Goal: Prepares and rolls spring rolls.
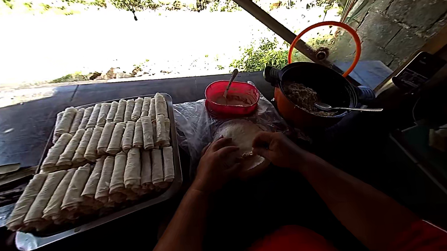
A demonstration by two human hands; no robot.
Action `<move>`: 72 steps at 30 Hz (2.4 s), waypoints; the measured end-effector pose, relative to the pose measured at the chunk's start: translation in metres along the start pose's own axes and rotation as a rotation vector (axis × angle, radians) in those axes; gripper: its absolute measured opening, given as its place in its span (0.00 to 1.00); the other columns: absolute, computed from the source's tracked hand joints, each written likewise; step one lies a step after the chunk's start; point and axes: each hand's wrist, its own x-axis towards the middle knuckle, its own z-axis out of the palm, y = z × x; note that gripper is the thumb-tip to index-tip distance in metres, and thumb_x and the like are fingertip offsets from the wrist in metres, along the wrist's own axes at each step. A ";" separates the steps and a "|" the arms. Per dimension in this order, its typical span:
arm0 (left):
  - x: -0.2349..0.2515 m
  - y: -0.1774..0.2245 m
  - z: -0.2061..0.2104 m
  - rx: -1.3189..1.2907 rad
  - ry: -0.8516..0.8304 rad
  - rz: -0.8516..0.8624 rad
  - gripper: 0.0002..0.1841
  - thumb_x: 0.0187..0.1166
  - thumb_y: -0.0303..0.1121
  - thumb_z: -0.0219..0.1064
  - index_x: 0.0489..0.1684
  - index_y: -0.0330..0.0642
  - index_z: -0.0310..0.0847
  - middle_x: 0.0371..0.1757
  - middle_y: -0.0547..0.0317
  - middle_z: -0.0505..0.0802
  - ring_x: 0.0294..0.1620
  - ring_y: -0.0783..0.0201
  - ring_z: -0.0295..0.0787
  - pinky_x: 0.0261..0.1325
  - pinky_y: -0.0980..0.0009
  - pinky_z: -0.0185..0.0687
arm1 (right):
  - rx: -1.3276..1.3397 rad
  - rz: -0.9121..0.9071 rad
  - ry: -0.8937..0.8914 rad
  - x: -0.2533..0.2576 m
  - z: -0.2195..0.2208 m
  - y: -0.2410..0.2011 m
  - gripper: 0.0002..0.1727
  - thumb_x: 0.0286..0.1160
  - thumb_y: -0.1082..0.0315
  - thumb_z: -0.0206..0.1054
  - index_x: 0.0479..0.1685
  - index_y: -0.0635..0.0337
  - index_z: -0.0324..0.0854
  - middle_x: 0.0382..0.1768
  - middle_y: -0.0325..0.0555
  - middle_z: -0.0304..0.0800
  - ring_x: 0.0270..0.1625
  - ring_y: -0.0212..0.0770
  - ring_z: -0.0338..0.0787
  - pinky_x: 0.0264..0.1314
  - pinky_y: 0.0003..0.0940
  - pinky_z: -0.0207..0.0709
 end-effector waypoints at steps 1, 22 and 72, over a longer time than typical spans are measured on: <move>0.000 0.000 0.001 -0.006 0.004 0.004 0.24 0.64 0.58 0.77 0.59 0.66 0.91 0.79 0.68 0.83 0.89 0.62 0.65 0.90 0.47 0.56 | -0.054 0.045 -0.045 0.005 0.005 0.004 0.11 0.83 0.62 0.65 0.50 0.58 0.87 0.41 0.40 0.94 0.43 0.29 0.91 0.55 0.29 0.85; -0.001 0.000 -0.001 0.014 0.007 0.021 0.23 0.64 0.58 0.75 0.59 0.66 0.91 0.79 0.67 0.83 0.87 0.60 0.67 0.89 0.45 0.56 | -0.527 0.202 0.275 -0.014 -0.040 0.010 0.12 0.83 0.65 0.63 0.53 0.54 0.92 0.45 0.46 0.94 0.50 0.43 0.93 0.59 0.45 0.87; -0.002 -0.003 0.001 0.028 0.013 0.031 0.24 0.65 0.62 0.73 0.58 0.68 0.91 0.78 0.69 0.83 0.88 0.60 0.66 0.89 0.44 0.57 | -0.525 0.623 0.122 -0.035 -0.046 0.055 0.18 0.84 0.64 0.55 0.66 0.44 0.86 0.58 0.43 0.94 0.64 0.44 0.91 0.68 0.51 0.83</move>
